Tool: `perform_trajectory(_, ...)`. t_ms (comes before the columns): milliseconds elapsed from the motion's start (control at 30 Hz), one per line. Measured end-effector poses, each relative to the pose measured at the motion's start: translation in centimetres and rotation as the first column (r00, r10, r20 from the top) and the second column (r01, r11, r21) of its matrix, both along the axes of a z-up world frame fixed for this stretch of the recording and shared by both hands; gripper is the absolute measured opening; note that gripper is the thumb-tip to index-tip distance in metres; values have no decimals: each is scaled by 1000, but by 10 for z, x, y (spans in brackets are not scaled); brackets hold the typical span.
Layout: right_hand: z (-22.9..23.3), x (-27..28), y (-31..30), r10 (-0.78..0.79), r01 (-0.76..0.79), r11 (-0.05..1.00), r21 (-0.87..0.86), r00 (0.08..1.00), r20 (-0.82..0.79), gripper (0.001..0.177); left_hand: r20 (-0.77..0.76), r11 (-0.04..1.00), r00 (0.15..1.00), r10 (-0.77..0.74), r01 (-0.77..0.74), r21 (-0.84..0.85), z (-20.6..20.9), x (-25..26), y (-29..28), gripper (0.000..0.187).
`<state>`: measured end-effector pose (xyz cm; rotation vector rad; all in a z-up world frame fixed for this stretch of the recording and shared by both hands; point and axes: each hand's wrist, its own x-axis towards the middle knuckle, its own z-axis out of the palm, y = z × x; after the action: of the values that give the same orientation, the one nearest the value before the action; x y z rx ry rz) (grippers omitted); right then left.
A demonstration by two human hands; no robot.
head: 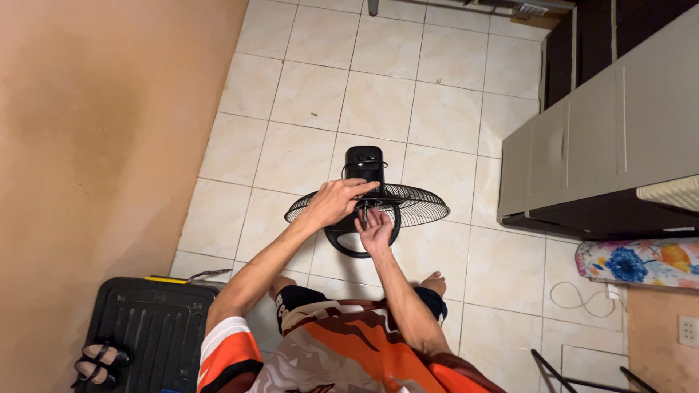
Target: The person disassembles a standing electric fan by removing the front grille, fan blades, and rear grille, then reassembles it by reversing the steps. The person handles the fan components by hand, aligning and securing each part in sequence.
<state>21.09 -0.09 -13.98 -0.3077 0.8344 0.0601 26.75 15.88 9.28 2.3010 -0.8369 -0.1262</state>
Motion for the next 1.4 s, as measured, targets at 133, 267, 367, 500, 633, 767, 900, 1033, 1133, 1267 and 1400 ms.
perform_trajectory(133,1,-3,-7,-170,177,975,-134,983,64,32,11,1000,1000,-3,3,-6,-1,-1,1,67)
perform_trajectory(267,-1,-2,-16,130,-126,989,-78,990,59,26,24,999,1000,3,-5,53,-7,-1,-2,60)
perform_trajectory(367,-1,-1,-17,52,-36,991,-133,992,114,26,115,997,993,4,-12,74,-10,-2,-3,67)
perform_trajectory(500,0,0,-17,56,-22,953,-301,993,108,26,137,999,991,-3,-3,50,-12,-2,-2,70)
perform_trajectory(633,4,-11,-18,70,-63,993,-97,995,70,44,151,999,989,-1,-6,46,-12,-2,-3,71)
perform_trajectory(767,8,-12,-18,-118,128,985,-117,989,93,32,188,1000,982,10,-15,25,-13,0,-3,70)
perform_trajectory(900,4,-4,-18,86,-88,992,85,996,29,38,115,995,993,10,-22,102,-17,1,-5,68)
perform_trajectory(1033,3,-4,-13,73,-74,997,14,996,49,37,157,999,988,2,-10,51,-17,0,-3,71)
perform_trajectory(1133,5,-8,-13,-139,145,985,-89,988,71,30,173,999,985,0,-7,40,-15,0,-2,71)
perform_trajectory(1267,5,-4,-11,76,-75,996,57,997,-7,22,112,996,994,-6,-4,89,-12,-1,-2,72)
perform_trajectory(1400,0,11,-1,-37,18,988,153,992,122,18,168,1000,986,-1,-2,18,-13,-3,2,71)
